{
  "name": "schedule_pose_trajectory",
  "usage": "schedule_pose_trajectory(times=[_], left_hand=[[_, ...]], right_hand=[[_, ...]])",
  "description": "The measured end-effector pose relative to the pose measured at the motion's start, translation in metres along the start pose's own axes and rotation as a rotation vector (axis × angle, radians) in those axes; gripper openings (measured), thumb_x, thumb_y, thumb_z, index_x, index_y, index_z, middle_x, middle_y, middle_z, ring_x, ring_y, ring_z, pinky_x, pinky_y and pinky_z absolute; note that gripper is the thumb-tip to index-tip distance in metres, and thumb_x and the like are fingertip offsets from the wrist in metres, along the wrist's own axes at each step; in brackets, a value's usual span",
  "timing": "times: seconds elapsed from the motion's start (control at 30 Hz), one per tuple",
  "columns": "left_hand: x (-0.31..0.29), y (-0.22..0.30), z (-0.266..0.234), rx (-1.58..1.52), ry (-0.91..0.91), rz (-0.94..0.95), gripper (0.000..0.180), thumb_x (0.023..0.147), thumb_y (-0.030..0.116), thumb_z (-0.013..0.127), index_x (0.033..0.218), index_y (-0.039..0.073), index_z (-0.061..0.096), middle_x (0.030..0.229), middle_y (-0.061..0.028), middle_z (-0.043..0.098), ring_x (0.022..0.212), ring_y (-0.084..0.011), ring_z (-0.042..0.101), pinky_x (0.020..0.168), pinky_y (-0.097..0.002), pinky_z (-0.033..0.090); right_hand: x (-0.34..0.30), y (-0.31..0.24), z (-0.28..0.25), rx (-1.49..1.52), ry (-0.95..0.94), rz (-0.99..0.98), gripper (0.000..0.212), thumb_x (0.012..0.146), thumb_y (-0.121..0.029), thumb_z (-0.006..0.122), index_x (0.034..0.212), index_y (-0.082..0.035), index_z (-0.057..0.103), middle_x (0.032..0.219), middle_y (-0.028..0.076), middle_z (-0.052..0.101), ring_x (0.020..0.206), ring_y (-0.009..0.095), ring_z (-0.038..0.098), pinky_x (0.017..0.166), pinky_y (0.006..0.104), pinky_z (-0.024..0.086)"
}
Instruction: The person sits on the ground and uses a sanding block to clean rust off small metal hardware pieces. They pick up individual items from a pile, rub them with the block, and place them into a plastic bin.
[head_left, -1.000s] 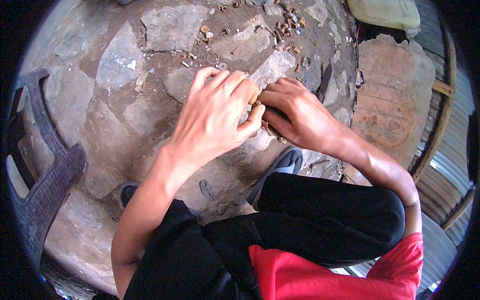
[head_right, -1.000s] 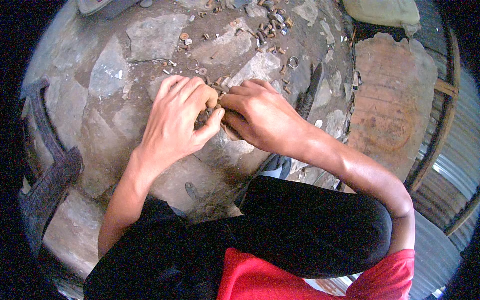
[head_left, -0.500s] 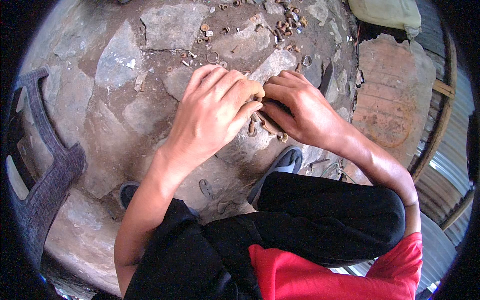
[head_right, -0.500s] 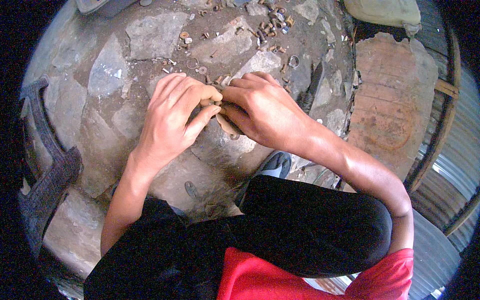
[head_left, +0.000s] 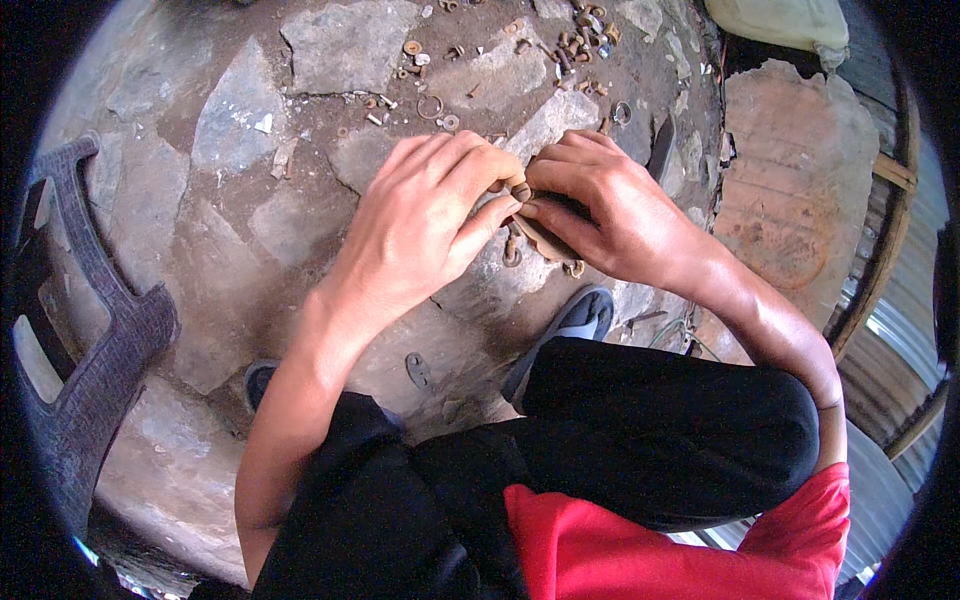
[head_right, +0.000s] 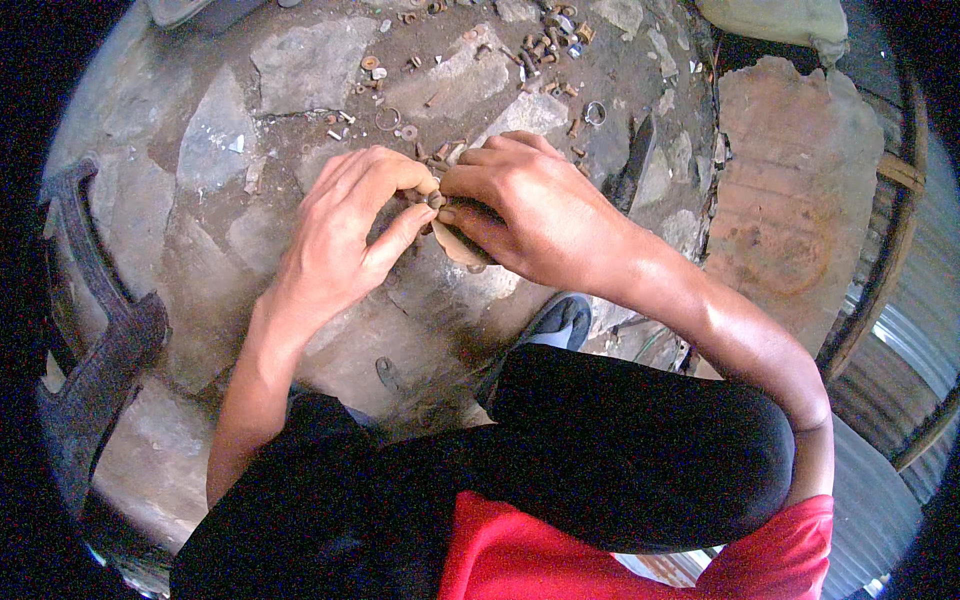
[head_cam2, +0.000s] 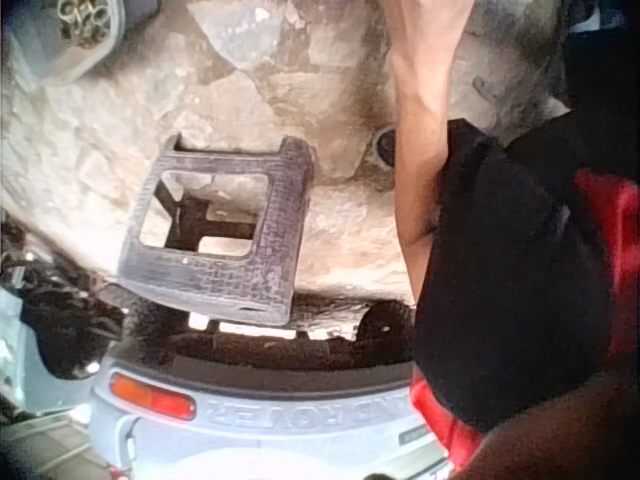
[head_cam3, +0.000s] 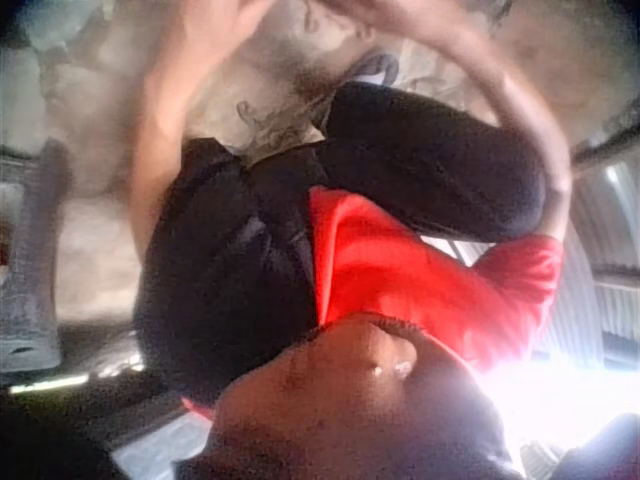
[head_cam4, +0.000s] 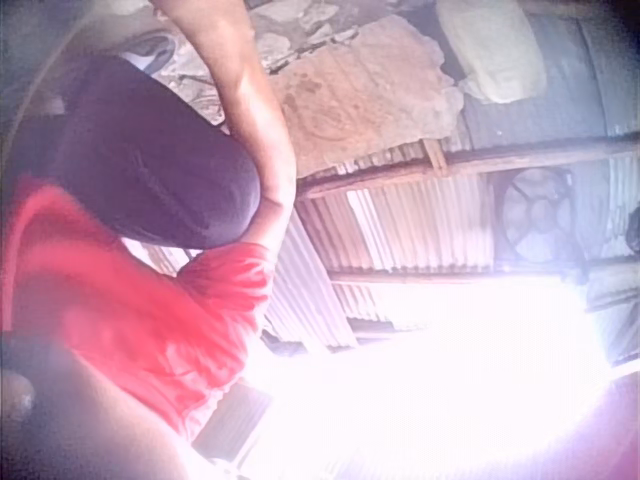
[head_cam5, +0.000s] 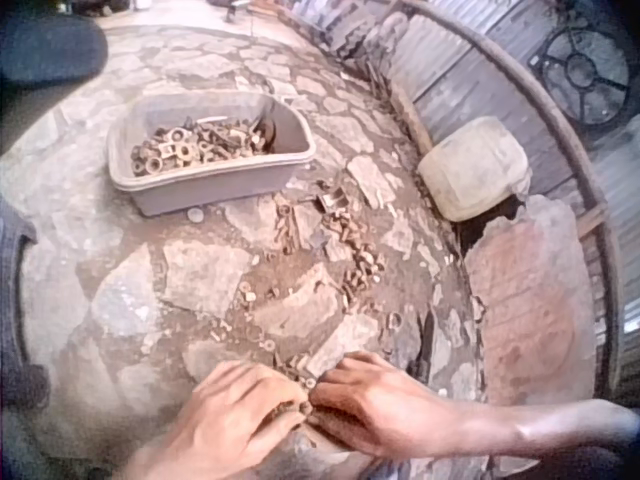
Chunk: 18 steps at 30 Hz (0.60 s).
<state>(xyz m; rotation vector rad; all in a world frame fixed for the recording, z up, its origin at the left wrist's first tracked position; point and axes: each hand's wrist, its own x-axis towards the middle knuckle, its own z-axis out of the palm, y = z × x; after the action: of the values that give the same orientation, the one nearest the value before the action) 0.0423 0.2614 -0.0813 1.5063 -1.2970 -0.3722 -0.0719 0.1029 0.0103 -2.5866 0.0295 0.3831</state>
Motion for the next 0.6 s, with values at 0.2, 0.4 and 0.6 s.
schedule_pose_trajectory(times=[0.2,0.4,0.6], left_hand=[[0.013,0.009,-0.008,0.199,-0.038,0.071,0.013,0.081,0.017,0.064,0.087,0.006,0.059,0.087,-0.0099,0.060,0.082,-0.0268,0.060,0.085,-0.0416,0.043],[0.006,0.008,-0.004,0.104,-0.034,-0.028,0.017,0.082,0.022,0.066,0.083,0.006,0.059,0.085,-0.0102,0.061,0.080,-0.0269,0.060,0.083,-0.0413,0.043],[0.001,0.002,-0.007,-0.050,0.045,-0.024,0.014,0.082,0.017,0.070,0.091,0.008,0.064,0.092,-0.0093,0.063,0.088,-0.0285,0.061,0.083,-0.0397,0.045]], right_hand=[[0.001,-0.002,-0.004,-0.006,-0.040,0.028,0.021,0.082,-0.015,0.064,0.099,-0.002,0.064,0.091,0.013,0.062,0.092,0.033,0.059,0.087,0.0433,0.044],[0.005,-0.005,-0.005,-0.041,-0.012,-0.013,0.021,0.082,-0.015,0.064,0.100,-0.002,0.064,0.092,0.013,0.062,0.092,0.032,0.059,0.087,0.0428,0.045],[0.002,0.000,-0.004,0.005,-0.023,0.018,0.019,0.084,-0.014,0.064,0.098,-0.002,0.064,0.091,0.013,0.061,0.092,0.033,0.058,0.084,0.0432,0.046]])
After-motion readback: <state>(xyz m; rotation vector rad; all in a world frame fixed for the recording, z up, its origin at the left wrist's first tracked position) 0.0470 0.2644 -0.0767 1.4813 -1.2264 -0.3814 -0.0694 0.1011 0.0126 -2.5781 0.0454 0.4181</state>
